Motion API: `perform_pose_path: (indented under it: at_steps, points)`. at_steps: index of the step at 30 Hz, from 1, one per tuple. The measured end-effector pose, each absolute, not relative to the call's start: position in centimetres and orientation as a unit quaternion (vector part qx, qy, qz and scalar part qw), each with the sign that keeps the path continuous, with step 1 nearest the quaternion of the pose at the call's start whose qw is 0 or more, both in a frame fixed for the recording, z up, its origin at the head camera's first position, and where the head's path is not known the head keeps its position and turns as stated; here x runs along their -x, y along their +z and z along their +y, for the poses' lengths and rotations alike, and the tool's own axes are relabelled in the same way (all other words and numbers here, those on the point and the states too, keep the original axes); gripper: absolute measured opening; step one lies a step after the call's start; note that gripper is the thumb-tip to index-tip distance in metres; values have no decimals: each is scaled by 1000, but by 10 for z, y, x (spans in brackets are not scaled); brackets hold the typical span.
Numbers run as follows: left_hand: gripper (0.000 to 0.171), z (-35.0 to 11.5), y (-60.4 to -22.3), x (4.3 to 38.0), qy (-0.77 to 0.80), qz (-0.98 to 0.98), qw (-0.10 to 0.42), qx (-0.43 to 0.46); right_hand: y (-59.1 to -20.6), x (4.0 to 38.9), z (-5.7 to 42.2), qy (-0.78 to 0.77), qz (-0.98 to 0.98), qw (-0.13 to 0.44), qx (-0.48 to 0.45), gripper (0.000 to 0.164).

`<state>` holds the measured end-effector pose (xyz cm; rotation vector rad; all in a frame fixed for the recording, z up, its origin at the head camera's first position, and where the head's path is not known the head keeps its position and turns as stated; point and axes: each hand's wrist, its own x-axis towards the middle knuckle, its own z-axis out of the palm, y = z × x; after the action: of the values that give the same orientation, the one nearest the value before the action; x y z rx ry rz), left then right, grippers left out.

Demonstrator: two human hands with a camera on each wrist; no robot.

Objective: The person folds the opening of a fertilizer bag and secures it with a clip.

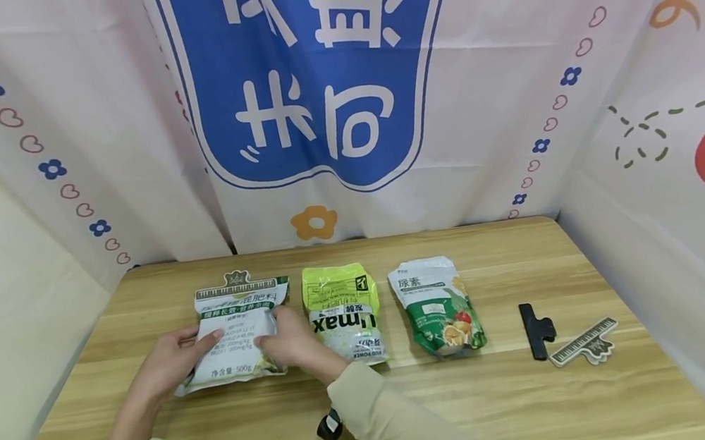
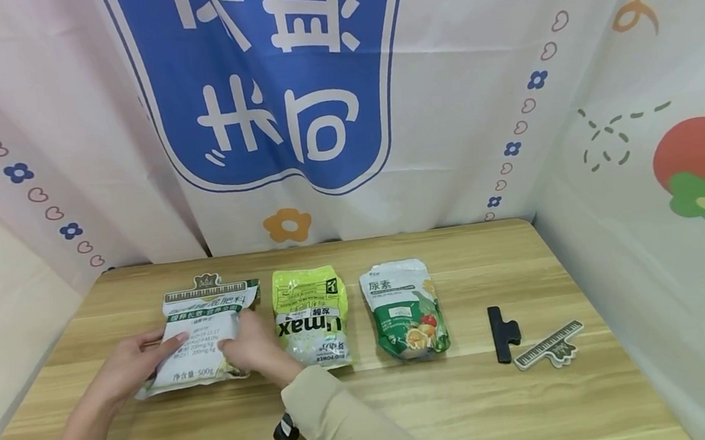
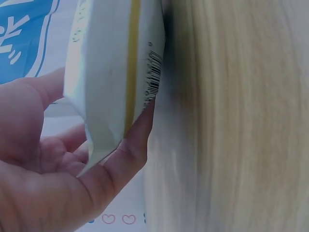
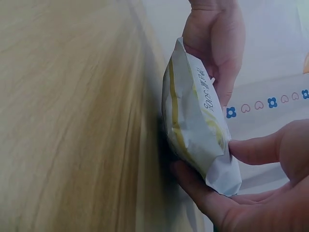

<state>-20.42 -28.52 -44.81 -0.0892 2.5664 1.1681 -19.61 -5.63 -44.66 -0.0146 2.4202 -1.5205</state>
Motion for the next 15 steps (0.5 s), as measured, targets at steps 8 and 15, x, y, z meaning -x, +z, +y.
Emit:
perform_pose_path:
  at_steps: [8, 15]
  points:
    - [89, -287, -446, 204, 395, 905, 155, 39, -446, 199, -60, -517, 843, 149, -3, 56]
    - [87, -287, -446, 203, 403, 900, 164, 40, -448, 201, -61, -514, 844, 155, -4, 56]
